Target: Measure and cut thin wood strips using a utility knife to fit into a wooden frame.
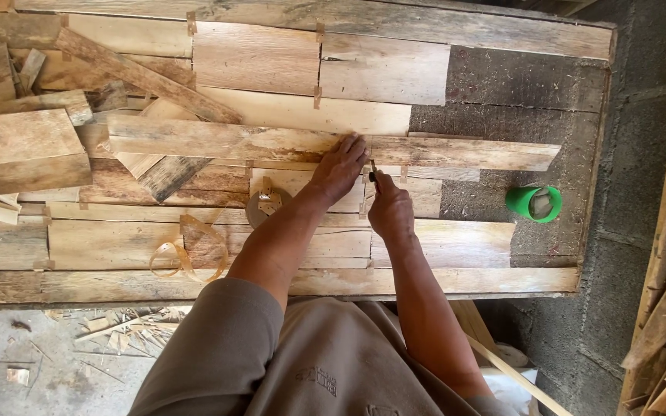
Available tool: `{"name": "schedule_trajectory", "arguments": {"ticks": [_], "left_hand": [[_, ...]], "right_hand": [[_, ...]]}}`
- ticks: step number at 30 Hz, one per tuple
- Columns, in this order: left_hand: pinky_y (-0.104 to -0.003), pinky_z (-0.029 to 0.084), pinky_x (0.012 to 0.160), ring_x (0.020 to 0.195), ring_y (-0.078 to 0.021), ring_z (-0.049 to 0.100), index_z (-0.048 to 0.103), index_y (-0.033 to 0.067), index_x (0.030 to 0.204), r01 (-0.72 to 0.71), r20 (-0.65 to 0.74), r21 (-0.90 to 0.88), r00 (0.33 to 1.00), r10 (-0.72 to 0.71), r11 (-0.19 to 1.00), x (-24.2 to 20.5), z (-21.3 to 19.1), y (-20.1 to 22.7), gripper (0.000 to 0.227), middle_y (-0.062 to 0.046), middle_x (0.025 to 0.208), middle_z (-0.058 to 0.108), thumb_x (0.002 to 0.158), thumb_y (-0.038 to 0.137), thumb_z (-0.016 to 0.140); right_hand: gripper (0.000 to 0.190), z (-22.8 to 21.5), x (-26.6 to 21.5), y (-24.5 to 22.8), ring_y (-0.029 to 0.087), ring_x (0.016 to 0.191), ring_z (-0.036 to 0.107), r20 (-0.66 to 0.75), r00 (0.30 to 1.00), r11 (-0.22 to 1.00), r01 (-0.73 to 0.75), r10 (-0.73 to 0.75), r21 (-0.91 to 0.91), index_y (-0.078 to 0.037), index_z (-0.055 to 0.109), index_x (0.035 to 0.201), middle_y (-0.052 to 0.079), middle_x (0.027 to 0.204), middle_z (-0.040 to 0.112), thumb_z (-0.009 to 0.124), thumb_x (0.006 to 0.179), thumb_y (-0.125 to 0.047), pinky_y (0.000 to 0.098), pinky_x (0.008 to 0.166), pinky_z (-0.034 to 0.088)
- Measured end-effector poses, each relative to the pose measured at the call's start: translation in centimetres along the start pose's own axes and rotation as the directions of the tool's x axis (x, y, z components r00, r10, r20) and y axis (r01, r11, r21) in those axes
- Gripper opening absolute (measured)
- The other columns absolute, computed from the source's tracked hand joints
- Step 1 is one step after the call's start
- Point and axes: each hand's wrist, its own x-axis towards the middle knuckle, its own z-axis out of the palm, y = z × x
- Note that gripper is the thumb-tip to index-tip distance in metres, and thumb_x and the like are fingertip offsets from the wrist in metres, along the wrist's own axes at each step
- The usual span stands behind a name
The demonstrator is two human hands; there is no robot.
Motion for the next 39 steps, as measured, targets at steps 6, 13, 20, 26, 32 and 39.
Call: {"name": "schedule_trajectory", "arguments": {"ticks": [6, 13, 20, 26, 32, 39], "left_hand": [[-0.04, 0.022, 0.127, 0.152, -0.0315, 0.027, 0.05, 0.0034, 0.147, 0.004, 0.14, 0.04, 0.99, -0.009, 0.999, 0.7, -0.5, -0.2, 0.051, -0.013, 0.164, 0.032, 0.096, 0.003, 0.053], [-0.041, 0.018, 0.129, 0.153, -0.0326, 0.025, 0.045, 0.0031, 0.151, -0.035, 0.164, 0.063, 0.986, 0.025, 0.997, -0.1, 0.1, -0.3, 0.054, -0.015, 0.166, 0.029, 0.098, 0.005, 0.052], [-0.042, 0.018, 0.128, 0.154, -0.0315, 0.022, 0.041, 0.002, 0.153, -0.025, 0.164, 0.056, 0.986, 0.016, 0.998, 0.2, 0.6, -0.4, 0.058, -0.014, 0.167, 0.025, 0.096, -0.001, 0.049], [-0.046, 0.022, 0.126, 0.153, -0.0374, 0.019, 0.04, -0.0013, 0.15, 0.009, 0.258, 0.123, 0.965, -0.041, 0.992, 0.4, -1.8, 1.4, 0.054, -0.018, 0.167, 0.02, 0.097, -0.001, 0.046], [-0.047, 0.03, 0.127, 0.155, -0.0379, 0.021, 0.049, -0.0057, 0.145, 0.056, 0.288, 0.031, 0.956, -0.063, 0.998, 0.4, -3.9, 2.0, 0.044, -0.014, 0.17, 0.022, 0.102, 0.002, 0.047], [-0.046, 0.03, 0.124, 0.155, -0.0379, 0.019, 0.046, -0.0048, 0.147, 0.072, 0.254, -0.056, 0.966, -0.055, 0.996, 0.5, -1.4, 1.1, 0.048, -0.011, 0.169, 0.02, 0.1, 0.004, 0.048]], "right_hand": [[0.029, 0.4, -1.9, 1.6, 0.023, 0.053, 0.071, -0.118, 0.991, 0.979, 0.086, -0.065, 0.183, -0.005, 0.06, 0.131, 0.016, 0.089, 0.077, 0.055, 0.102, -0.006, 0.033, 0.039, 0.054], [0.013, 3.6, -5.8, 6.3, 0.028, 0.071, 0.073, -0.127, 0.99, 0.966, 0.089, -0.059, 0.241, -0.003, 0.067, 0.104, 0.018, 0.089, 0.076, 0.067, 0.095, -0.013, 0.043, 0.064, 0.06], [0.025, 1.7, -3.9, 7.1, 0.021, 0.08, 0.074, 0.103, 0.988, 0.99, -0.123, 0.116, 0.063, -0.013, 0.071, 0.113, 0.009, 0.102, 0.077, 0.074, 0.094, -0.028, 0.0364, 0.069, 0.06], [0.048, -5.2, 3.0, 10.9, 0.027, 0.116, 0.063, -0.117, 0.992, 0.855, -0.093, 0.039, -0.509, -0.014, 0.057, 0.142, 0.014, 0.142, 0.059, 0.07, 0.097, -0.026, 0.0384, 0.091, 0.058], [0.078, -8.6, 12.2, 20.7, 0.041, 0.139, 0.044, -0.153, 0.948, 0.698, 0.092, -0.28, -0.71, -0.015, 0.039, 0.154, 0.018, 0.161, 0.04, 0.048, 0.078, -0.001, 0.0611, 0.114, 0.035], [0.045, -13.2, 11.6, 18.0, 0.03, 0.135, 0.056, 0.051, 0.987, 0.692, 0.142, -0.151, -0.708, -0.018, 0.05, 0.148, 0.015, 0.142, 0.059, 0.047, 0.104, -0.006, 0.0543, 0.125, 0.029]]}}
